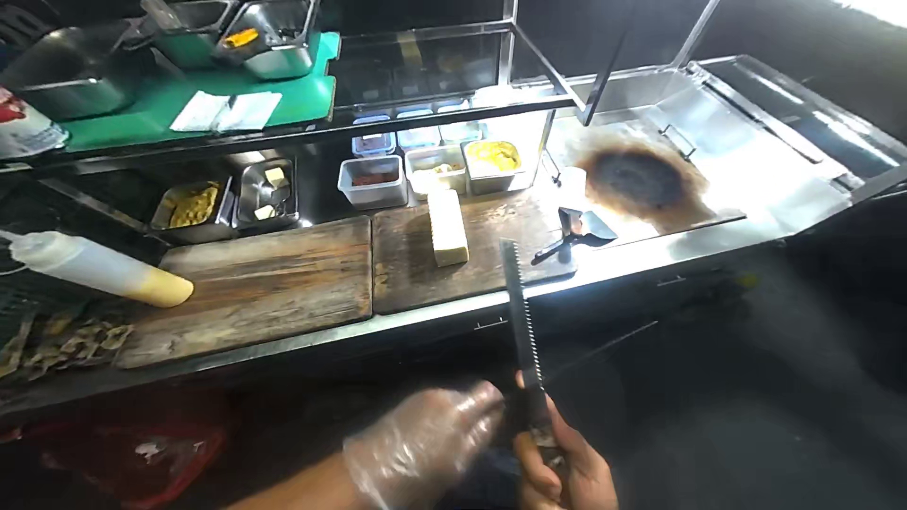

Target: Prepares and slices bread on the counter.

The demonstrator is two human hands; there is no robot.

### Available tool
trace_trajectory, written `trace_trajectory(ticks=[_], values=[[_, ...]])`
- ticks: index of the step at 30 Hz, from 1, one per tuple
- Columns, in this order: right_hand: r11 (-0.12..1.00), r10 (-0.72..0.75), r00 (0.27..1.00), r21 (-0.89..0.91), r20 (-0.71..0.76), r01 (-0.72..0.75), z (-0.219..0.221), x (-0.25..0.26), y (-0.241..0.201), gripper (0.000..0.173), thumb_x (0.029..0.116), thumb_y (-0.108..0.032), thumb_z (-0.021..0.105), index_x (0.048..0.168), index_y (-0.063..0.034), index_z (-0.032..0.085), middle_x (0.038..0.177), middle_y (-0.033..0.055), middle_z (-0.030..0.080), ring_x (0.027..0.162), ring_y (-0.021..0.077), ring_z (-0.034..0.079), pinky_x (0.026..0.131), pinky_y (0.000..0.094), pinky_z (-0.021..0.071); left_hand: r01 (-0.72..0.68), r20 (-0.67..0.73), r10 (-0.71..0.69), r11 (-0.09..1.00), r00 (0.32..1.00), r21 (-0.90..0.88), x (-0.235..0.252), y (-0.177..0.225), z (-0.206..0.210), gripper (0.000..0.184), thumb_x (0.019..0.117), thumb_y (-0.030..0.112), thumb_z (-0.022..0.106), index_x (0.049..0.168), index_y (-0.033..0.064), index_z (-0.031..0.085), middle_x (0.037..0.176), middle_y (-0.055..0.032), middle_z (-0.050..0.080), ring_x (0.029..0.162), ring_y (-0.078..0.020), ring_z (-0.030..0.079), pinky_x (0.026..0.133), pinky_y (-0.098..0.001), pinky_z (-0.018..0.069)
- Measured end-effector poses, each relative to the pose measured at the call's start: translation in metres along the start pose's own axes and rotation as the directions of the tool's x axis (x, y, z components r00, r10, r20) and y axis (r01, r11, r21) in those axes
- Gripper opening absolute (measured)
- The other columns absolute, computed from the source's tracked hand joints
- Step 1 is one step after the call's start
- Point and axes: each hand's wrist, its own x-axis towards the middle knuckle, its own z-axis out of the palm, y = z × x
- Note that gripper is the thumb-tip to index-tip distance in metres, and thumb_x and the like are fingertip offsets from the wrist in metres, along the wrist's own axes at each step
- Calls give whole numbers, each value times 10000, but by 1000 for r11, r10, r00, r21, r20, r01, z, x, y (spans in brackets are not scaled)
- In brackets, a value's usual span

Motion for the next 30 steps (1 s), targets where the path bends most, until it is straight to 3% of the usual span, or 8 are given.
trace_trajectory(ticks=[5, 11, 13, 15, 18, 22, 27, 30], values=[[986, -132, 990, -112, -48, 126, -6, -37, -21, 466, 1045, -337, 489, 1508, -286, 466, 730, 18, 629, 475, 114, 554, 393, 249, 446, 483, -269, -427, 855, 863, 190, -6, -123, -64, 386, 1105, 241, 437, 1407, 53, 588, 1325, -196, 647, 1199, -347, 639, 1052, -533, 479], [845, -334, 927, -491, -173, 213, 6, -11, -30, 370, 1067, -296, 466, 1366, -82, 511, 826, 141, 664, 450, 149, 575, 363, 274, 490, 377, -180, -371, 926, 911, 0, 13, -66, -38, 350, 1091, 373, 438, 1215, 151, 679, 1001, -63, 715, 906, -204, 694, 846, -462, 570], [608, -419, 900, -773, -117, 182, 19, 19, -19, 300, 1084, -238, 441, 1263, -15, 531, 801, 128, 684, 441, 132, 575, 352, 270, 491, 347, -21, -353, 928, 936, -139, 21, -49, -22, 405, 1079, 432, 450, 1228, 121, 663, 975, -78, 712, 876, -203, 691, 832, -439, 571], [180, -412, 911, -981, -10, 71, 20, 46, -8, 232, 1087, -166, 438, 1185, -5, 573, 789, 54, 694, 470, 110, 580, 386, 279, 510, 381, 105, -366, 891, 925, -247, 22, -36, -17, 419, 1059, 460, 471, 1234, 121, 644, 966, -66, 698, 861, -183, 679, 812, -405, 563], [-145, -486, 872, -979, -58, -145, -11, 42, -23, 271, 1089, -224, 462, 1106, -27, 649, 704, 17, 661, 498, 130, 612, 435, 336, 555, 455, 180, -434, 695, 883, -557, 9, -35, -39, 307, 1059, 381, 510, 1227, 131, 566, 797, -18, 607, 623, -132, 604, 567, -313, 545], [41, -716, 627, -914, -308, -404, -39, -2, -80, 264, 1076, -244, 486, 1098, -27, 636, 652, 42, 615, 445, 141, 554, 383, 315, 491, 413, 102, -521, 528, 847, -742, -10, -72, -77, 197, 1073, 301, 509, 1199, 150, 505, 692, -15, 529, 481, -133, 534, 423, -275, 494], [-353, -415, 904, -934, 101, -58, 22, 96, -10, 236, 1069, -231, 532, 1051, -54, 687, 731, 8, 674, 569, 87, 632, 518, 289, 573, 288, 132, -260, 764, 956, -578, 7, -76, -50, 298, 1058, 329, 515, 1240, 101, 573, 847, -38, 621, 609, -139, 591, 571, -330, 546], [-231, -511, 857, -949, -68, -213, -17, 81, -30, 279, 1077, -267, 524, 1049, -44, 689, 698, 22, 646, 527, 119, 598, 472, 317, 540, 303, 124, -298, 688, 947, -660, -2, -95, -76, 249, 1049, 307, 532, 1222, 133, 572, 769, -13, 592, 542, -122, 555, 498, -298, 514]])
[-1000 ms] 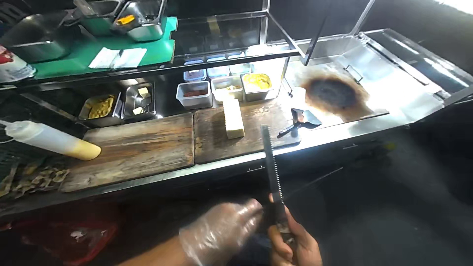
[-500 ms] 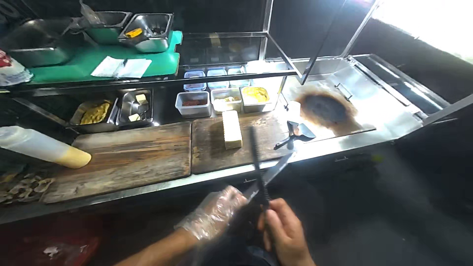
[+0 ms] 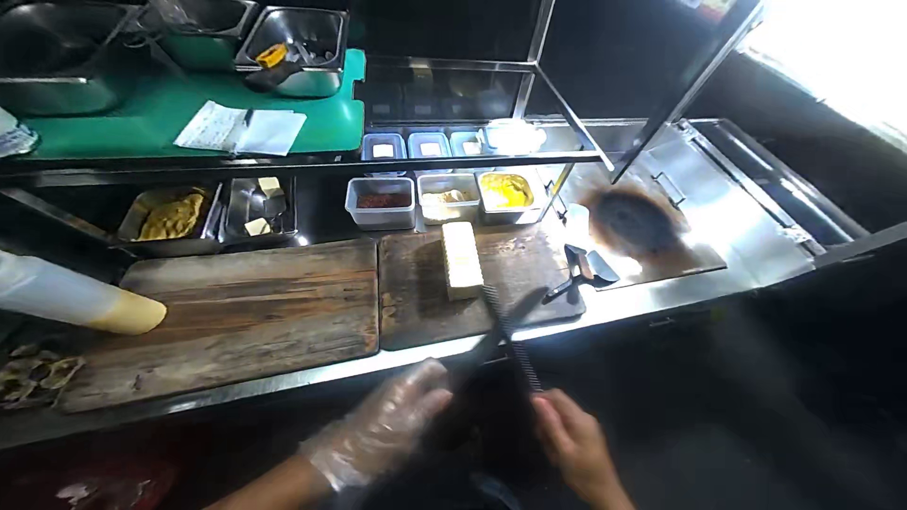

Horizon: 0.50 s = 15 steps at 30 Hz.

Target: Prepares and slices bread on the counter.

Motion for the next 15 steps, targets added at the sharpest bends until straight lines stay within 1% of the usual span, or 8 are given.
trace_trajectory(ticks=[3, 5, 7, 9, 10, 11, 13, 15], values=[[958, 285, 946, 7, -152, -287, -43, -7, 40, 279, 1065, -281, 515, 1067, -50, 672, 668, 31, 634, 470, 146, 569, 412, 337, 504, 130, -57, -141, 979, 988, -156, -7, -1, -45, 188, 1056, 302, 520, 1182, 163, 536, 681, 4, 514, 466, -116, 498, 417, -261, 461], [995, 92, 984, -25, -152, -96, -17, 8, 0, 261, 1070, -236, 517, 1045, -28, 672, 677, 7, 636, 482, 96, 573, 419, 289, 518, 131, -42, -135, 986, 990, -103, 3, 0, -43, 213, 1058, 318, 513, 1178, 146, 551, 706, 2, 531, 492, -113, 515, 447, -266, 478], [975, -198, 979, -118, -50, 191, 38, 30, -51, 254, 1066, -221, 530, 1041, -35, 702, 758, 7, 690, 592, 66, 639, 529, 267, 577, 62, 33, -64, 997, 997, 36, 17, -3, -29, 272, 1067, 333, 493, 1191, 109, 585, 771, -21, 579, 570, -125, 558, 539, -310, 519], [962, -255, 967, -108, -16, 252, 71, 41, -58, 249, 1067, -232, 546, 1051, -48, 714, 798, 16, 707, 642, 68, 656, 588, 262, 591, -23, 119, 11, 995, 993, 98, 22, -1, -35, 297, 1067, 332, 490, 1197, 96, 616, 827, -28, 609, 644, -120, 577, 621, -318, 532], [985, -161, 985, -69, -58, 157, 67, 37, -40, 261, 1072, -235, 538, 1055, -40, 710, 774, 20, 692, 602, 84, 639, 542, 282, 582, -11, 141, 1, 997, 990, 70, 20, -1, -49, 292, 1065, 328, 497, 1209, 101, 609, 815, -29, 605, 630, -118, 571, 607, -307, 527], [998, -16, 992, -59, -124, 9, 50, 28, -14, 274, 1071, -242, 533, 1062, -29, 705, 764, 25, 680, 580, 105, 626, 518, 309, 571, 60, 137, -54, 998, 989, -36, 16, -4, -67, 262, 1060, 341, 512, 1202, 133, 583, 737, -12, 562, 541, -108, 537, 508, -275, 502], [962, 255, 930, -29, -263, -272, 14, 4, 23, 271, 1055, -248, 545, 1076, -28, 701, 746, 20, 670, 549, 115, 607, 485, 320, 540, 169, 121, -145, 961, 982, -220, 8, -12, -104, 196, 1036, 358, 532, 1143, 193, 541, 646, 28, 490, 447, -83, 484, 403, -228, 449], [956, 277, 909, -4, -313, -293, 19, 1, 1, 243, 1061, -241, 537, 1057, -40, 673, 709, -1, 651, 506, 86, 579, 426, 274, 509, 183, 97, -167, 966, 981, -182, 15, -17, -116, 199, 1032, 363, 530, 1123, 186, 547, 641, 20, 492, 445, -92, 489, 400, -237, 451]])
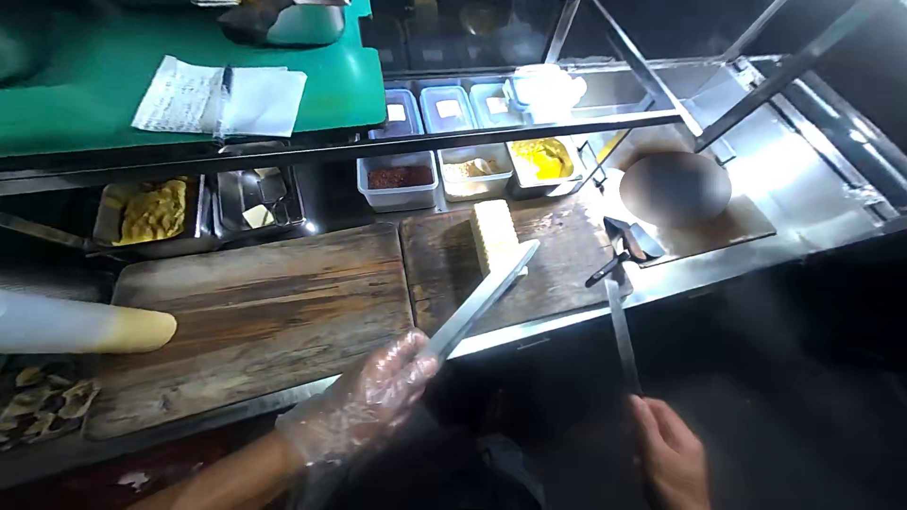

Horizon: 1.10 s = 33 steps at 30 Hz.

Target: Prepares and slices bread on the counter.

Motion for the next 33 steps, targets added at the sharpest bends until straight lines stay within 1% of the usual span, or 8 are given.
trace_trajectory(ticks=[5, 8, 10, 15, 20, 25, 30, 33], values=[[928, -365, 925, 116, 108, 353, 98, -35, -60, 251, 1069, -224, 550, 1063, -26, 705, 835, 20, 711, 649, 60, 650, 589, 254, 592, -286, 263, 200, 893, 944, 348, 22, -10, 32, 322, 1059, 290, 487, 1160, 22, 634, 923, -87, 655, 798, -132, 625, 761, -326, 540], [990, 115, 992, 91, -57, -110, 44, -66, 24, 258, 1058, -235, 543, 1079, -25, 690, 705, 20, 645, 509, 114, 577, 443, 312, 517, 24, 138, -41, 991, 990, 129, -4, -10, -1, 232, 1032, 347, 537, 1161, 158, 576, 660, -2, 528, 469, -106, 514, 431, -256, 474], [979, 190, 974, 92, -122, -180, 25, -83, 31, 242, 1064, -244, 530, 1062, -40, 661, 675, 5, 623, 472, 104, 554, 405, 294, 493, 85, 73, -95, 989, 993, 124, -15, -13, -13, 192, 1043, 341, 539, 1147, 182, 566, 634, -6, 497, 433, -119, 481, 389, -261, 444], [933, -330, 942, 175, 66, 315, 108, -109, -62, 239, 1057, -208, 565, 1036, -30, 723, 810, 13, 707, 623, 63, 638, 561, 261, 579, -253, 195, 176, 822, 965, 510, -44, -49, 47, 331, 1047, 289, 514, 1174, 14, 647, 972, -120, 676, 868, -173, 650, 823, -375, 549], [973, 167, 985, 172, -47, -156, 29, -165, 65, 278, 1063, -254, 535, 1130, -23, 673, 736, 48, 657, 509, 142, 589, 439, 335, 520, 41, -60, -30, 979, 998, 198, -123, -72, 20, 227, 1040, 322, 531, 1181, 147, 556, 659, -13, 521, 466, -143, 512, 424, -298, 474], [911, -343, 939, 256, 34, 324, 113, -224, -36, 252, 1049, -224, 572, 1029, -23, 722, 792, 11, 712, 608, 76, 647, 556, 278, 584, -92, 52, 78, 912, 996, 399, -161, -113, 86, 292, 1046, 292, 533, 1205, 58, 606, 910, -74, 629, 731, -160, 609, 700, -362, 548], [949, 76, 996, 305, 36, -83, 69, -255, 84, 285, 1053, -239, 552, 1097, 12, 678, 739, 73, 669, 540, 154, 608, 483, 354, 543, -50, -132, 72, 985, 989, 164, -240, -107, 42, 217, 1017, 322, 540, 1153, 152, 546, 654, -7, 518, 468, -142, 515, 432, -299, 479], [939, -110, 992, 334, 59, 84, 86, -272, 21, 235, 1049, -189, 573, 1075, 19, 679, 749, 56, 679, 545, 123, 615, 479, 315, 550, -61, -142, 91, 978, 986, 198, -248, -115, 40, 203, 1027, 325, 529, 1130, 151, 537, 672, -9, 515, 479, -137, 516, 439, -292, 482]])
